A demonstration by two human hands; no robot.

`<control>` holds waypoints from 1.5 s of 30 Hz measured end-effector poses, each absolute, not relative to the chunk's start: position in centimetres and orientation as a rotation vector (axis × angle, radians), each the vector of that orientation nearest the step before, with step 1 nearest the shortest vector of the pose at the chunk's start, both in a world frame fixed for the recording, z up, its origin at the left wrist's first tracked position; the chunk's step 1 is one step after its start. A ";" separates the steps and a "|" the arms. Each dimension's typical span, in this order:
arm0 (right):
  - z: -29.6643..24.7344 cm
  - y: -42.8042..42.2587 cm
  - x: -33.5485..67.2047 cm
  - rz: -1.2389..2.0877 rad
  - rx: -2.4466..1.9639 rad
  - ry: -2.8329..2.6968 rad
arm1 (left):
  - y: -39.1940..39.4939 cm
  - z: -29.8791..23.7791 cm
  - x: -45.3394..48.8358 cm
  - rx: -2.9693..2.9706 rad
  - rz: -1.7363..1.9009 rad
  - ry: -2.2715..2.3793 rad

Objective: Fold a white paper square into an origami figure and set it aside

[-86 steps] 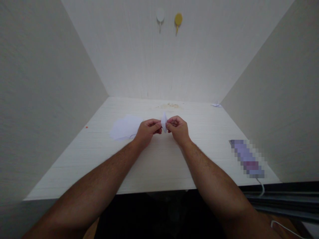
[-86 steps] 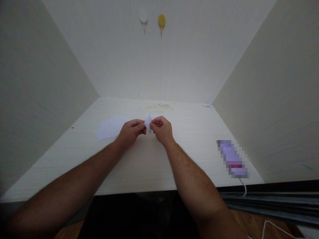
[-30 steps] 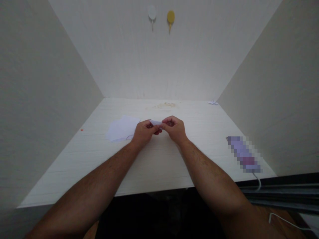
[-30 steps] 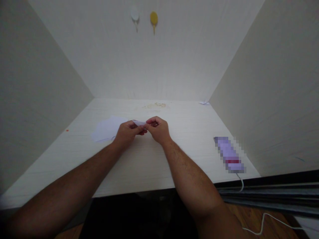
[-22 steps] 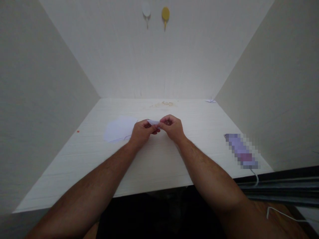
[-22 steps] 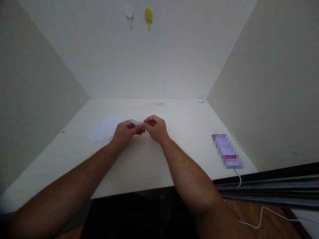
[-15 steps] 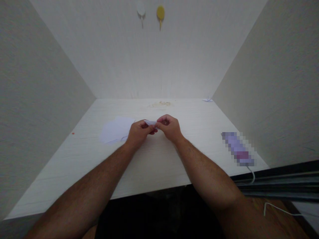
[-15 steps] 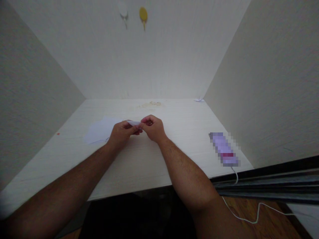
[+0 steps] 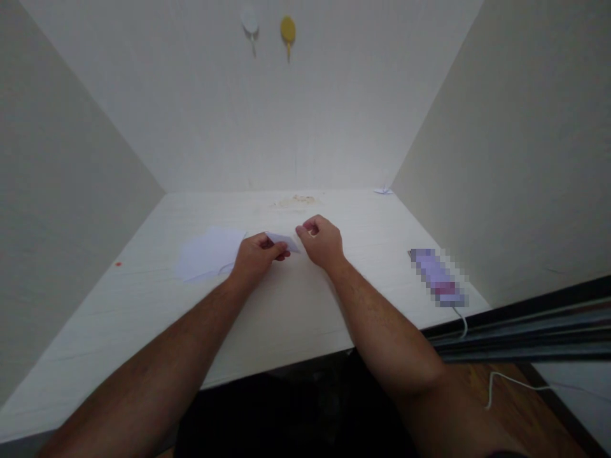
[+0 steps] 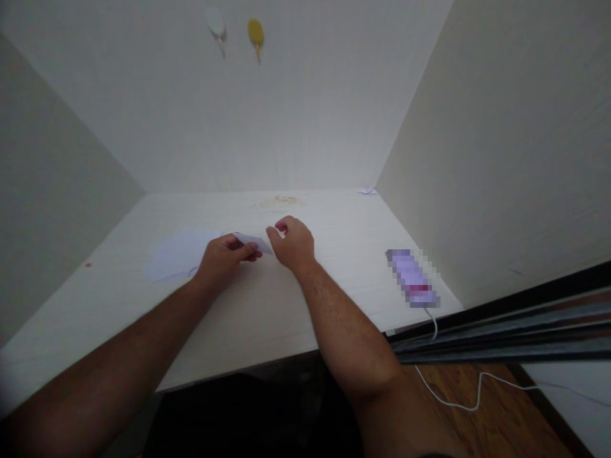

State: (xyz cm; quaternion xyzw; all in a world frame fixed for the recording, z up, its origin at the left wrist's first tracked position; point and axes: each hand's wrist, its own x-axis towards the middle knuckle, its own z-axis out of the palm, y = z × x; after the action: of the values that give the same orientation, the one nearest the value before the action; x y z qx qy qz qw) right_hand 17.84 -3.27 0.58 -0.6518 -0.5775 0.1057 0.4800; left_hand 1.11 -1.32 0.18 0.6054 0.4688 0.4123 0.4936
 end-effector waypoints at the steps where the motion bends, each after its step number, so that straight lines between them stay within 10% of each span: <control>1: 0.9 -3.4 18.4 0.218 -1.676 -1.385 | -1.3 0.2 1.1 1.473 0.993 1.146; 22: 1.1 -10.5 29.3 -0.108 -2.496 -0.913 | -1.6 0.9 1.2 1.469 1.000 1.187; 31: 1.8 -10.0 27.0 -0.297 -2.249 -1.091 | -1.4 0.5 1.3 1.460 0.992 1.168; 45: 0.7 -2.1 17.1 0.469 -1.363 -1.401 | -0.1 -0.7 0.6 1.498 1.039 1.253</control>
State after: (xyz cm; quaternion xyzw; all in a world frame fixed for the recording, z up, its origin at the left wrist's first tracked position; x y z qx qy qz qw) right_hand 17.14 -2.09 0.66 -0.5723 -0.5883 0.1970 0.5363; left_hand 0.65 -0.10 -0.75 0.6053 0.5063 0.4198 0.4483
